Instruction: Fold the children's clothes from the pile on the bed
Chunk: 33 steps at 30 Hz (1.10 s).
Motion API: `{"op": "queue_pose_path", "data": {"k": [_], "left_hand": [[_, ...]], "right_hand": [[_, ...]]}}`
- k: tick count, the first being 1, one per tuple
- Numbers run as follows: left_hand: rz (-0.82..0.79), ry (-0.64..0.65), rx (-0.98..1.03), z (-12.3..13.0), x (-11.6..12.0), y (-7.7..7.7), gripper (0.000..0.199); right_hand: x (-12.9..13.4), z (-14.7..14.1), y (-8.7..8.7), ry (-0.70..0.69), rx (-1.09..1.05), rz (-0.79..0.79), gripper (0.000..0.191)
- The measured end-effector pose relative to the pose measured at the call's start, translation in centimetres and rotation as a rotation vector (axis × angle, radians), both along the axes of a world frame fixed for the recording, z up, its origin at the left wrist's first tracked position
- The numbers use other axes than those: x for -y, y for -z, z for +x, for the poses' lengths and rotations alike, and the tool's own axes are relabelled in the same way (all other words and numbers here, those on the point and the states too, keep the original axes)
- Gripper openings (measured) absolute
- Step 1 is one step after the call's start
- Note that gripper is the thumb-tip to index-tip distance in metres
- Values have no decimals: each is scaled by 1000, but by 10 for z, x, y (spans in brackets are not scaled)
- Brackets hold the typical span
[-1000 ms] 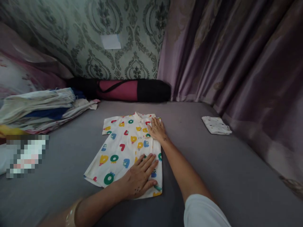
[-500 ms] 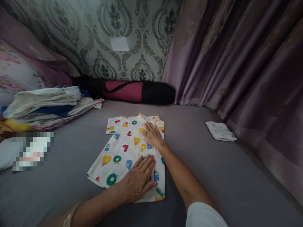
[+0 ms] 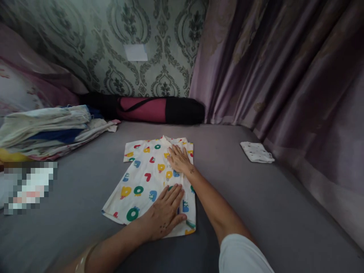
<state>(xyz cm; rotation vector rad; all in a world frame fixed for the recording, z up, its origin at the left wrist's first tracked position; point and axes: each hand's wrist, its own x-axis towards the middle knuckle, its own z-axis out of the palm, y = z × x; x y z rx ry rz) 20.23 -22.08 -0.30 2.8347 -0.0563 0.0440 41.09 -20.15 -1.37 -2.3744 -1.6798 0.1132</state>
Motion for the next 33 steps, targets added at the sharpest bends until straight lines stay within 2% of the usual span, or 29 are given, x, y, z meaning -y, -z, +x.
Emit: {"op": "queue_pose_path", "data": {"k": [4,11,18,20,24,26,30,33], "left_hand": [[-22,9,13,-2,0,1,71],[-51,-7,154,-1,0,18,72],[-39,10,137,-2,-1,12,70],[-34,10,187,-1,-5,13,69],[-25,-87,268,1,-14,16,68],[-24,-118,220,1,-17,15,67],[-36,-99,93,-1,-14,12,66],[-50,-94,62,-2,-12,9,65]], "right_hand": [[-1,-13,1,-78,17,49,60],[-7,-18,15,-101,-22,31,60],[-8,-14,8,-133,-63,-29,66],[-10,-4,2,-85,-90,-17,66],[-16,26,-5,229,-60,60,64],[-17,38,-2,308,-45,39,65],[-18,47,11,300,-53,3,65],[-19,49,11,277,-68,13,64]]}}
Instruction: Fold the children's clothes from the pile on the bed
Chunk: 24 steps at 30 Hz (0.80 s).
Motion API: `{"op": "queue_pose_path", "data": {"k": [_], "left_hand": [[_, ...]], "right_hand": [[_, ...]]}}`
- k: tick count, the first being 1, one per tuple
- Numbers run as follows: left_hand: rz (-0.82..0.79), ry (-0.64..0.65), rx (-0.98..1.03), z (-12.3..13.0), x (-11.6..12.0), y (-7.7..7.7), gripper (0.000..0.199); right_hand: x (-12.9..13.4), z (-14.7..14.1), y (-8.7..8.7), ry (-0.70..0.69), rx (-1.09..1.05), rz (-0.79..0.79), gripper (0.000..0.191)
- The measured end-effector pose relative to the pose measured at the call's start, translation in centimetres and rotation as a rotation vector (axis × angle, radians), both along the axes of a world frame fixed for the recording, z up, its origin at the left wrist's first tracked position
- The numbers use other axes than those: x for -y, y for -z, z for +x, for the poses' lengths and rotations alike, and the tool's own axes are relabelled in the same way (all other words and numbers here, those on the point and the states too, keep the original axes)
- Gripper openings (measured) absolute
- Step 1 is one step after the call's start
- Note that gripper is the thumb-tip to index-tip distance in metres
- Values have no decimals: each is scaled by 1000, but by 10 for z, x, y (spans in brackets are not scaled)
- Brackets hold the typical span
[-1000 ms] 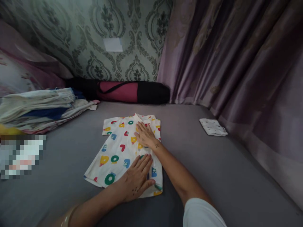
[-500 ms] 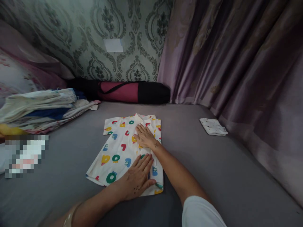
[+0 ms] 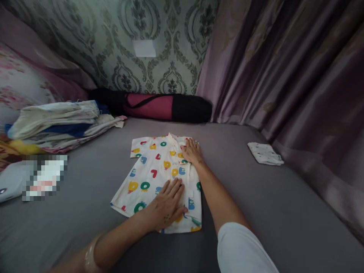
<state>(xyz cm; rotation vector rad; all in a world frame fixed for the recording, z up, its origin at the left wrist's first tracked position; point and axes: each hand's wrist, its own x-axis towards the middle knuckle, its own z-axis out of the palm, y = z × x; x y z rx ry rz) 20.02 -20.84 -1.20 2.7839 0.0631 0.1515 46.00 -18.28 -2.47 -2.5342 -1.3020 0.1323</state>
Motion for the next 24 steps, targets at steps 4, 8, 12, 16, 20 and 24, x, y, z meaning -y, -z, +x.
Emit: {"op": "queue_pose_path", "data": {"k": [4,8,12,16,20,24], "left_hand": [[-62,-3,-29,2,-11,-12,60],[-145,-127,3,9,-33,-26,49],[-207,-235,43,13,-46,-24,37],[-204,-201,24,6,-53,-20,36],[-183,-224,-1,-9,-71,-29,40],[-177,-300,-13,-19,-93,-33,41]], "right_hand": [[17,-4,-9,-44,-33,34,63],[56,-26,-6,-125,-32,49,63],[81,-49,0,-115,-25,68,61],[93,-66,-7,-104,22,29,63],[116,-88,-6,-195,69,5,65],[130,-101,-2,-214,66,2,62]]}}
